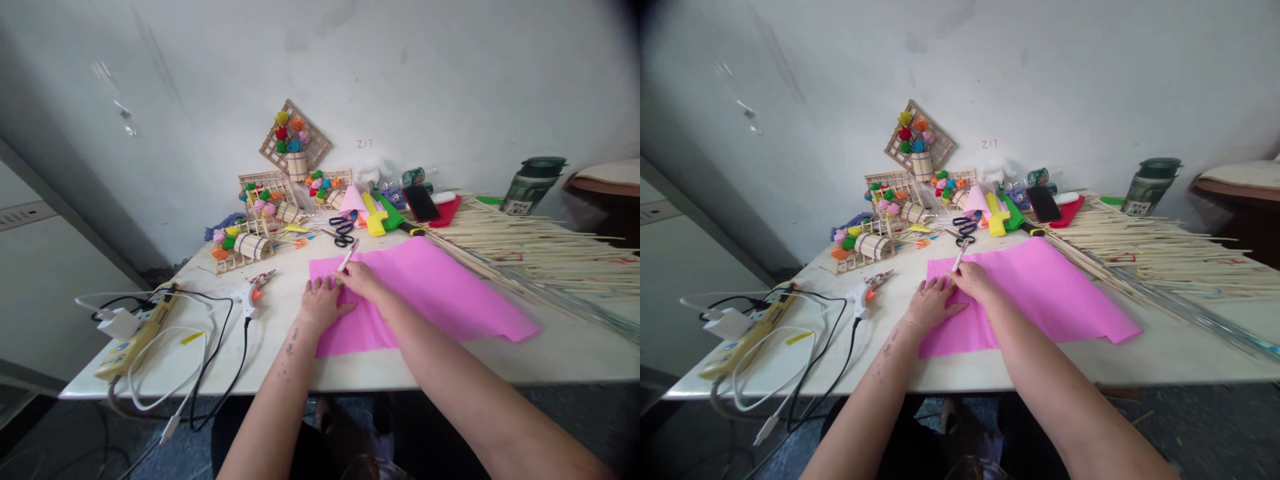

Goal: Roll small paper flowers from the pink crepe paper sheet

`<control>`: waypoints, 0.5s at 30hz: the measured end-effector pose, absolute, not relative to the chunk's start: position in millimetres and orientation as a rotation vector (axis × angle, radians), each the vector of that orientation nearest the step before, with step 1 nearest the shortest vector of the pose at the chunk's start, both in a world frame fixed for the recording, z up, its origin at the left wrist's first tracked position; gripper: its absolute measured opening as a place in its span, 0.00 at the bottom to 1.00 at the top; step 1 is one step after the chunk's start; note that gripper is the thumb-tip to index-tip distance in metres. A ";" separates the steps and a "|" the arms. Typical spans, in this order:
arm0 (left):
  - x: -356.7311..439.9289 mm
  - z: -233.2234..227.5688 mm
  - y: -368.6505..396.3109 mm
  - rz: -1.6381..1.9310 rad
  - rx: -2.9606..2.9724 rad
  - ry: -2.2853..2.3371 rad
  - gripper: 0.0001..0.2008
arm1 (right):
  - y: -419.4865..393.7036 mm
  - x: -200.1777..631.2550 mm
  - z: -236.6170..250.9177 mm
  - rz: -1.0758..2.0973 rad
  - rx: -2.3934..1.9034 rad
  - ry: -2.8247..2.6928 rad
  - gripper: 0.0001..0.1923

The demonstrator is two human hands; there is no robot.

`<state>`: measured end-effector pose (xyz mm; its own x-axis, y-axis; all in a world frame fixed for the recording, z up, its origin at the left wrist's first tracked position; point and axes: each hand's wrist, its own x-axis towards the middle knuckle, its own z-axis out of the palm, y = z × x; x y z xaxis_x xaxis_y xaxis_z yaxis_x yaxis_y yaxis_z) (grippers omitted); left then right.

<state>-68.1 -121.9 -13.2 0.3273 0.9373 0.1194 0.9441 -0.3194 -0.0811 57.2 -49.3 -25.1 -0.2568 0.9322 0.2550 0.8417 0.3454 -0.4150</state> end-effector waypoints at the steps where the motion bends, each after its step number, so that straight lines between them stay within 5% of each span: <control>1: -68.0 -13.1 -121.9 -0.074 -2.445 -1.747 0.31 | -49.2 56.8 -25.2 0.260 -1.550 -2.163 0.19; 15: -68.8 -14.1 -121.9 -0.095 -2.448 -1.714 0.31 | -53.4 53.2 -20.5 0.183 -1.595 -2.208 0.20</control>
<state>-68.8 -121.9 -14.1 0.3444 0.9286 0.1381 0.9382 -0.3350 -0.0872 53.2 -53.4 -20.5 -0.2618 0.9325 0.2487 0.8790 0.3368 -0.3375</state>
